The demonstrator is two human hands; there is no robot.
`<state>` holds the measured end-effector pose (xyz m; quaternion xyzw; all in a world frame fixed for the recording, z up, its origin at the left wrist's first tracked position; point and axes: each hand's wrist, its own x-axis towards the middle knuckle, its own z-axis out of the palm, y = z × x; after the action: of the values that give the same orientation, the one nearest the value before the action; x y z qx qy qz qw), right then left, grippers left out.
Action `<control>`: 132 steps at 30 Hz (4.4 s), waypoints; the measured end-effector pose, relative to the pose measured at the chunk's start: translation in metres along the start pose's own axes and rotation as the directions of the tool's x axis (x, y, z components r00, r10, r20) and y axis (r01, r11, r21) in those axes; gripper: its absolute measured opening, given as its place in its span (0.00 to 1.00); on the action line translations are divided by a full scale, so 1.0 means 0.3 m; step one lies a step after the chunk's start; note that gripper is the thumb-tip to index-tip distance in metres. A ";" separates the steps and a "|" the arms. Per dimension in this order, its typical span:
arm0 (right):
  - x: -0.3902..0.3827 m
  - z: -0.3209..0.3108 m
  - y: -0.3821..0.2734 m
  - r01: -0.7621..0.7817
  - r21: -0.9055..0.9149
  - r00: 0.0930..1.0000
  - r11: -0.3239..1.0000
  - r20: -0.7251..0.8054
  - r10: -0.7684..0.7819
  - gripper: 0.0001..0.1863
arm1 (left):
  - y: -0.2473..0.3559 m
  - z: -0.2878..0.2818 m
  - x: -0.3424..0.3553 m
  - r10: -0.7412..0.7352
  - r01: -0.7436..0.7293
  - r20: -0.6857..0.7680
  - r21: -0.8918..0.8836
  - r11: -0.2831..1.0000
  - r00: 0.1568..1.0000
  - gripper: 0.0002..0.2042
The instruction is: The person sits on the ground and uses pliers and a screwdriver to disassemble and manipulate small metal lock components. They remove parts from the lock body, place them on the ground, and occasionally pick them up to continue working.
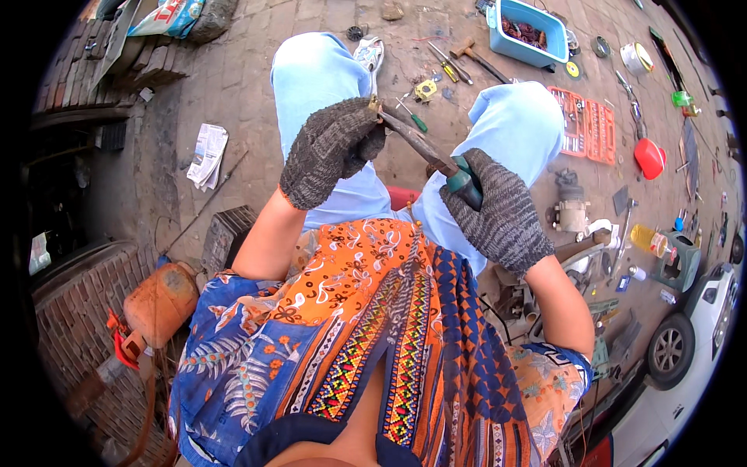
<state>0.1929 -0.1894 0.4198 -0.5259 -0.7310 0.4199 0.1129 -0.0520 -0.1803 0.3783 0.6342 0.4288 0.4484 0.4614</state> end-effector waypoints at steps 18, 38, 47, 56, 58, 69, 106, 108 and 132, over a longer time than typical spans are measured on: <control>-0.034 0.014 -0.019 -0.009 0.046 0.998 0.999 0.061 0.006 0.16 | 0.029 0.028 -0.041 0.109 -0.091 -0.073 0.214 0.973 0.991 0.19; 0.025 0.018 0.040 0.128 -0.569 0.972 0.812 -0.090 -0.216 0.21 | -0.046 0.100 -0.057 -0.426 0.398 -0.203 -0.167 0.902 0.882 0.09; 0.077 -0.013 0.102 0.226 -0.661 0.945 0.715 -0.031 -0.327 0.21 | -0.098 0.112 -0.036 -0.771 0.523 0.135 -0.805 0.282 0.623 0.10; 0.036 -0.035 0.029 0.099 -0.254 0.994 0.962 -0.010 -0.105 0.23 | -0.028 0.038 -0.010 -0.030 0.012 -0.123 -0.141 0.990 0.992 0.11; 0.024 -0.026 0.033 0.108 -0.180 0.994 0.978 -0.004 -0.111 0.23 | -0.005 0.020 -0.009 -0.181 0.162 -0.072 -0.214 0.963 0.981 0.11; 0.061 -0.046 0.023 0.232 -0.592 0.970 0.772 0.077 -0.232 0.24 | -0.047 0.077 -0.024 -0.289 0.272 -0.066 -0.187 0.944 0.955 0.13; 0.405 -0.187 -0.017 0.350 -0.462 0.930 0.815 0.064 -0.363 0.26 | 0.083 -0.338 0.339 -0.447 0.461 0.260 0.006 0.887 0.856 0.10; 0.464 -0.184 0.007 0.339 -0.404 0.938 0.850 0.082 -0.335 0.25 | 0.015 -0.357 0.373 -0.434 0.439 0.250 0.040 0.898 0.865 0.08; 0.686 0.288 0.671 -0.701 0.067 0.491 0.711 0.768 0.412 0.17 | -1.148 -0.222 0.652 -0.737 0.672 -0.087 0.491 0.554 0.670 0.15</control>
<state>0.1895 -0.0355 0.1617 -0.5028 -0.4059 0.7299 -0.2230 -0.1162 0.0915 0.0895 0.5299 0.7134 0.0611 0.4545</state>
